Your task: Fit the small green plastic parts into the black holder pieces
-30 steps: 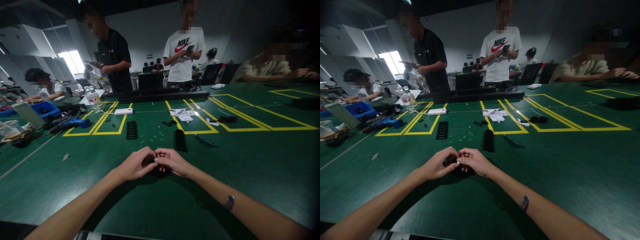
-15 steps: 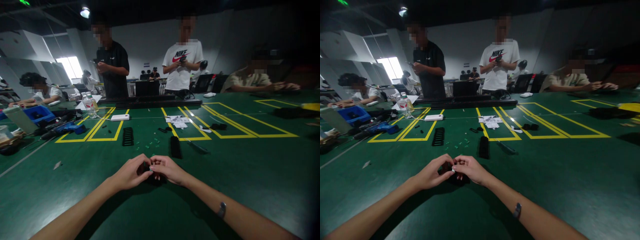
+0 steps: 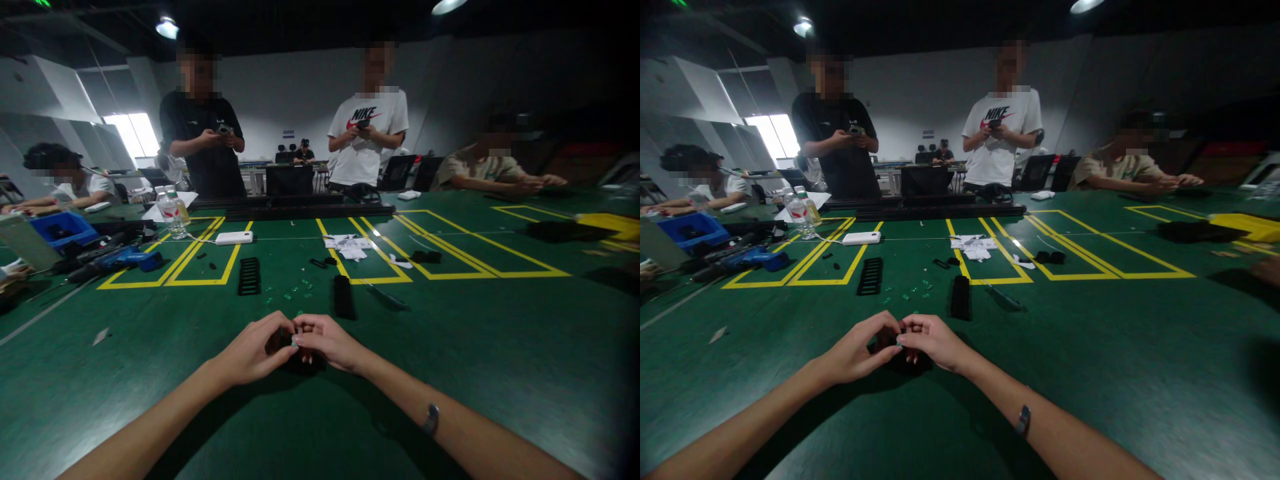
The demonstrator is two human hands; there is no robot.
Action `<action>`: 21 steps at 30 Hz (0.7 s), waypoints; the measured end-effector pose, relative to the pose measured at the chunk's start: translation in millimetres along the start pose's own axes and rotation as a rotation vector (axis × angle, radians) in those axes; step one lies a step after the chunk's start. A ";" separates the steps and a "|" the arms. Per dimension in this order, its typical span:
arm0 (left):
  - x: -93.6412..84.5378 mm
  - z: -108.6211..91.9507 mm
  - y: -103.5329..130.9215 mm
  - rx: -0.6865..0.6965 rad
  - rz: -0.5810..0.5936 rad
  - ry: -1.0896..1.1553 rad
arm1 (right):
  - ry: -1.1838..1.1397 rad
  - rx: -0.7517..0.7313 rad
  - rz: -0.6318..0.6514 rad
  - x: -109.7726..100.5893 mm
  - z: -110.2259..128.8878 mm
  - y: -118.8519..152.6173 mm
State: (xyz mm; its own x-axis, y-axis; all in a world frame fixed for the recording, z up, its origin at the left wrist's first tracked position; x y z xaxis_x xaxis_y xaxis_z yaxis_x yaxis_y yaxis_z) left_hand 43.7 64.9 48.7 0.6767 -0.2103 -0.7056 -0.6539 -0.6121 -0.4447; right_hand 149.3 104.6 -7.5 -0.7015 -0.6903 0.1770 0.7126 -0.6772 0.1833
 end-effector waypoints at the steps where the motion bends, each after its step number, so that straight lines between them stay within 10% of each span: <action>1: 0.2 0.0 0.1 0.002 -0.001 0.000 | -0.003 -0.002 0.002 0.2 0.4 0.2; 21: -0.4 -0.5 0.4 0.022 -0.015 -0.043 | 0.011 0.000 -0.024 -2.6 -3.8 -1.9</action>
Point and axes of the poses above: each hand's wrist, its own y-axis away from the middle knuckle, its own x-axis out of the palm, z = x × y, the point moved 8 cm from there along -y, towards the middle knuckle, and after that the axes turned 11 degrees about x, right-handed, at the moved point
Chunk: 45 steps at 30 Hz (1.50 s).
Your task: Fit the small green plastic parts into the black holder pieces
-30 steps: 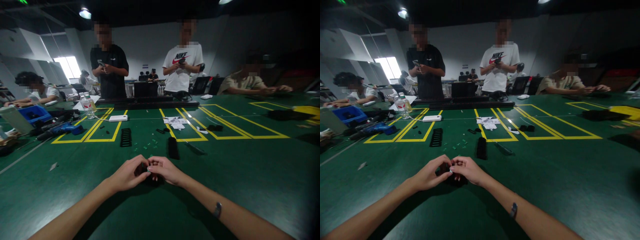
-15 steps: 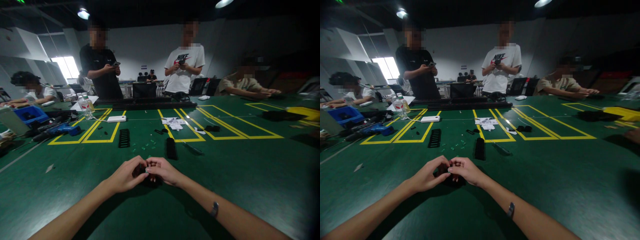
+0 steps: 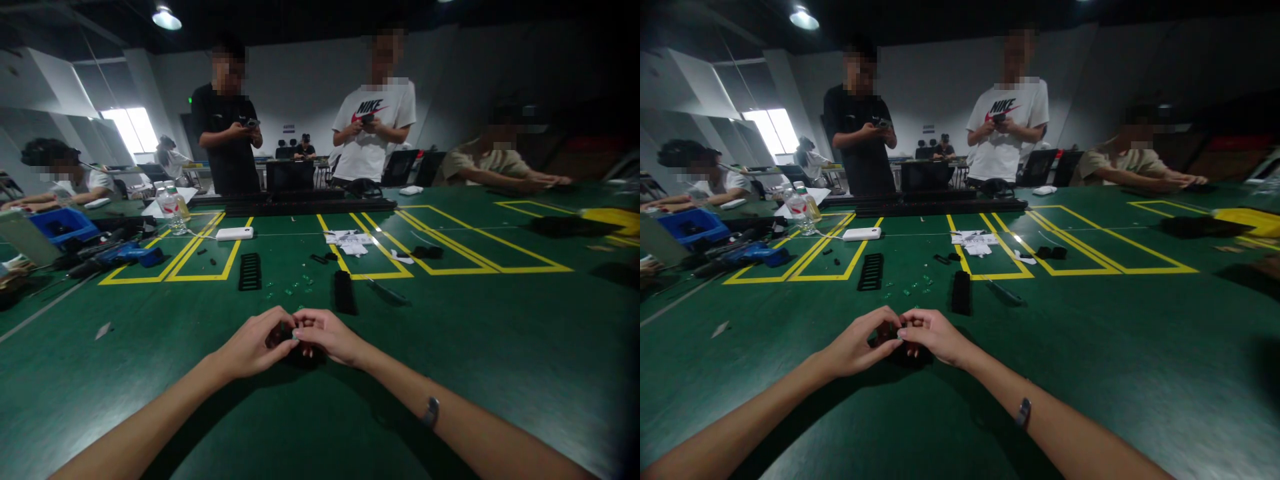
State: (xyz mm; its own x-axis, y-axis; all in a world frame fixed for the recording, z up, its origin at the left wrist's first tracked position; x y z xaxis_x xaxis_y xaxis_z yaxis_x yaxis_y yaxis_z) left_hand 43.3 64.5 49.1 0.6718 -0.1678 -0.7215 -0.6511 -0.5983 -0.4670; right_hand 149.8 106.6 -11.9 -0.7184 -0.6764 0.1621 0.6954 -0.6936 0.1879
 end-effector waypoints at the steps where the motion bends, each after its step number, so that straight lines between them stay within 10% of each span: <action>1: 0.2 0.1 0.2 0.000 0.002 -0.001 | 0.003 0.000 -0.004 -0.3 0.0 0.1; 45: 1.8 1.0 0.2 -0.009 0.009 0.019 | 0.013 -0.017 0.007 -0.7 -1.3 -0.8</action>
Point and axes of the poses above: each hand's wrist, its own y-axis away from the middle knuckle, its own x-axis out of the palm, z = x × y, the point moved 8 cm from there along -y, towards the middle knuckle, and after that the axes turned 11 degrees about x, right-handed, at the moved point
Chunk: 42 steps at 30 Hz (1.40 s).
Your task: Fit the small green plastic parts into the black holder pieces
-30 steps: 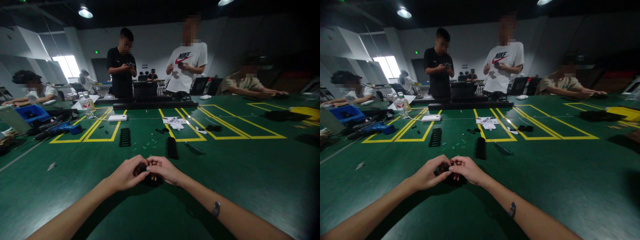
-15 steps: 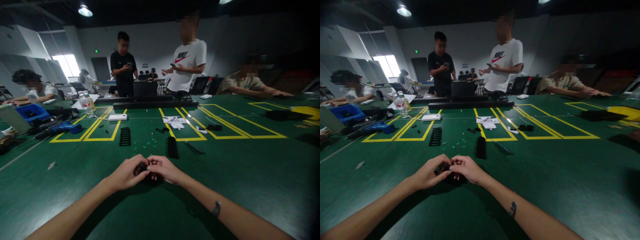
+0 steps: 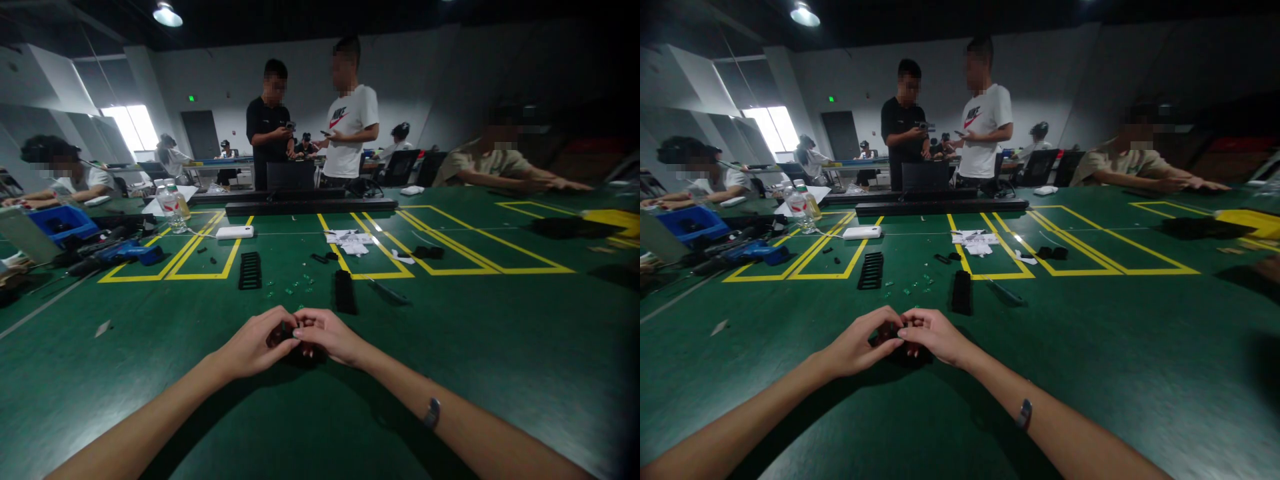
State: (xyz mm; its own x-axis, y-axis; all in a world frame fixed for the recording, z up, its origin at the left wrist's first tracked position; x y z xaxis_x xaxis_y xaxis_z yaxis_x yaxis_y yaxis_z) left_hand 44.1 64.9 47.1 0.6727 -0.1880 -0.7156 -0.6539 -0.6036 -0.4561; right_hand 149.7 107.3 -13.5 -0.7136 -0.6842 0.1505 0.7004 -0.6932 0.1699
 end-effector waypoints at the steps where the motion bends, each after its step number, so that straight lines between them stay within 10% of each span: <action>1: -0.1 0.1 0.0 -0.002 -0.001 0.003 | 0.002 0.001 0.001 0.4 0.2 -0.1; 42: 0.2 -0.4 -0.4 0.004 0.020 -0.004 | 0.013 0.008 0.022 1.2 -0.5 -0.2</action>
Point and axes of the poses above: each hand's wrist, its own y-axis away from the middle knuckle, its own x-axis out of the palm, z = x × y, the point moved 8 cm from there along -y, towards the middle knuckle, and after that the axes turned 11 degrees about x, right-handed, at the moved point
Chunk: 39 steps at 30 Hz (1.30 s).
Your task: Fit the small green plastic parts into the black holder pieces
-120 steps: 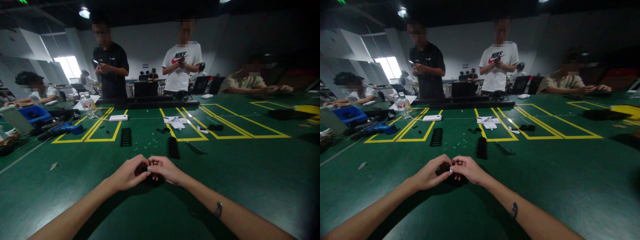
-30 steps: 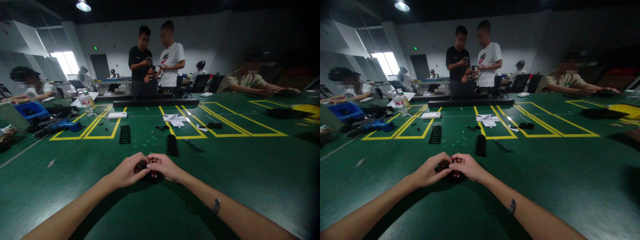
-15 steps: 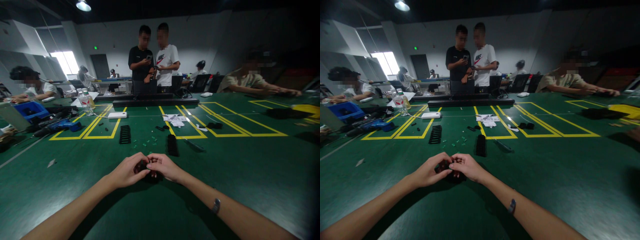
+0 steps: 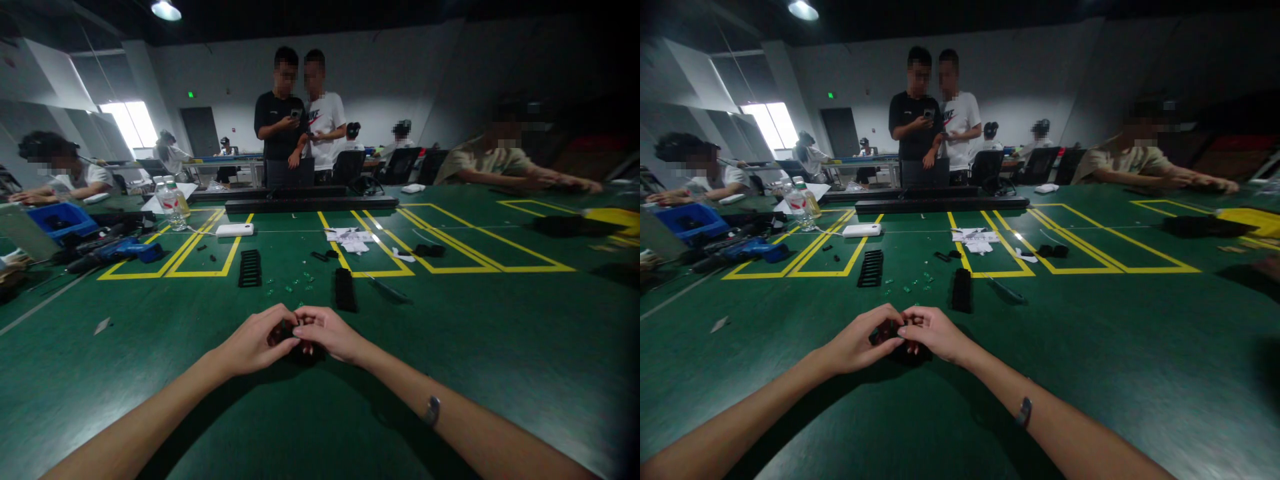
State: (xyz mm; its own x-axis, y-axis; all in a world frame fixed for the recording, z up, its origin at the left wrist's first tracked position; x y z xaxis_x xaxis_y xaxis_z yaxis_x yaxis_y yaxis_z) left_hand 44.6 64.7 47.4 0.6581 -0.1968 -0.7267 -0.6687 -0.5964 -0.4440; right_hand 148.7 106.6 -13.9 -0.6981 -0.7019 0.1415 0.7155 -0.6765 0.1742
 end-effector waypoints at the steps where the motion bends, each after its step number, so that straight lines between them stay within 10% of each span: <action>1: 0.1 0.3 0.1 -0.001 0.000 0.003 | -0.001 0.001 0.000 -0.2 -0.5 -0.2; 39: 1.0 0.8 -0.1 -0.009 -0.005 -0.012 | 0.028 -0.001 -0.042 -2.0 0.3 0.2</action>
State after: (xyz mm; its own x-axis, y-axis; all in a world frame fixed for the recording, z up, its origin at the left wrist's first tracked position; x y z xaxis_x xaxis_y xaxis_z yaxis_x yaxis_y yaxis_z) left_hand 45.1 65.2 46.3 0.6569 -0.1845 -0.7310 -0.6625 -0.6042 -0.4428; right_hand 150.2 107.9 -13.8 -0.7264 -0.6789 0.1071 0.6857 -0.7056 0.1788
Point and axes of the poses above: each hand's wrist, its own y-axis away from the middle knuckle, its own x-axis out of the palm, z = x × y, the point moved 8 cm from there along -y, towards the middle knuckle, and after that the axes turned 11 degrees about x, right-handed, at the moved point
